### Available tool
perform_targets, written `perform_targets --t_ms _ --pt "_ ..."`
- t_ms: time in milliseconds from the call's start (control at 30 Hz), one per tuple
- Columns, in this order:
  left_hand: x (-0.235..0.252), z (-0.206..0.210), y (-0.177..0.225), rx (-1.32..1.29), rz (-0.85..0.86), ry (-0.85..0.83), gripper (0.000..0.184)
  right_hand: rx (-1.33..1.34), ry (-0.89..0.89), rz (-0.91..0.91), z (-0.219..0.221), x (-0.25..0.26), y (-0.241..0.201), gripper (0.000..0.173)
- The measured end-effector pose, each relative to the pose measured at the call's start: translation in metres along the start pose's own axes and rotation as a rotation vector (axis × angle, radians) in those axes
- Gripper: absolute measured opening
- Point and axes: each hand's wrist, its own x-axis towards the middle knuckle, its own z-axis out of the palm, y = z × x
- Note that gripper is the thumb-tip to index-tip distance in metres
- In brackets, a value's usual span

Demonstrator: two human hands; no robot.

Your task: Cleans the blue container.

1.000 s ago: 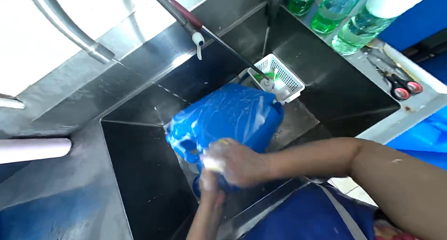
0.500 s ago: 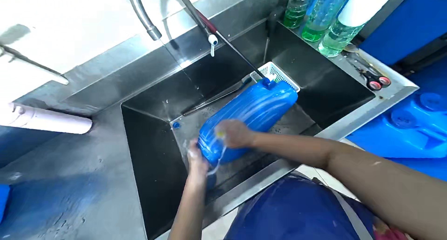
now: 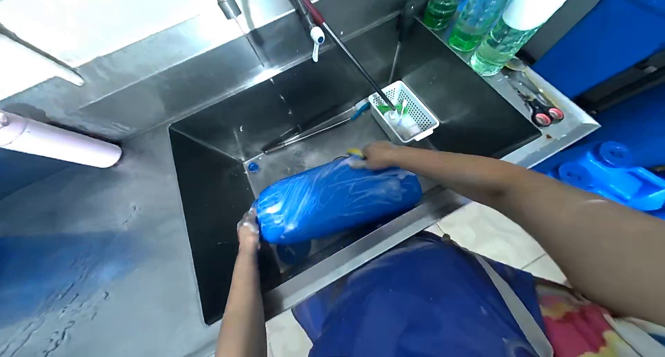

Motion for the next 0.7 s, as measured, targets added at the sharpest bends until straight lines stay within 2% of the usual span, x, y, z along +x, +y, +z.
perform_targets --t_ms 133,233,267,333,400,433,500,533,600,700 --pt "0.001 0.007 0.002 0.030 0.001 0.031 0.044 -0.139 -0.135 -0.122 -0.019 -0.024 0.018 0.063" --pt "0.003 0.007 0.000 0.053 0.032 0.049 0.044 -0.014 -0.350 0.002 -0.044 0.000 0.002 0.066" --pt "0.003 0.007 -0.001 0.065 0.036 0.054 0.044 -0.049 -0.432 0.004 -0.048 0.011 -0.001 0.066" --pt "-0.001 0.008 0.002 0.075 0.025 0.077 0.045 -0.283 -0.512 -0.118 -0.054 0.017 -0.006 0.059" --pt "-0.008 0.008 0.002 0.069 0.018 0.101 0.045 -0.375 -0.420 -0.336 -0.054 -0.007 -0.001 0.041" --pt "-0.008 0.007 0.000 0.062 0.023 0.108 0.045 -0.384 -0.291 -0.442 -0.049 -0.022 0.008 0.030" --pt "-0.009 0.007 -0.001 0.065 0.024 0.117 0.046 -0.281 0.003 -0.574 -0.029 -0.049 0.033 0.020" --pt "-0.009 0.007 0.000 0.085 0.019 0.124 0.046 -0.181 0.082 -0.554 -0.016 -0.058 0.048 0.019" --pt "-0.010 0.008 0.001 0.133 0.015 0.132 0.047 0.006 0.114 -0.393 -0.002 -0.063 0.086 0.021" --pt "-0.010 0.006 -0.002 0.156 0.041 0.125 0.047 -0.116 0.075 -0.159 -0.019 -0.042 0.156 0.019"
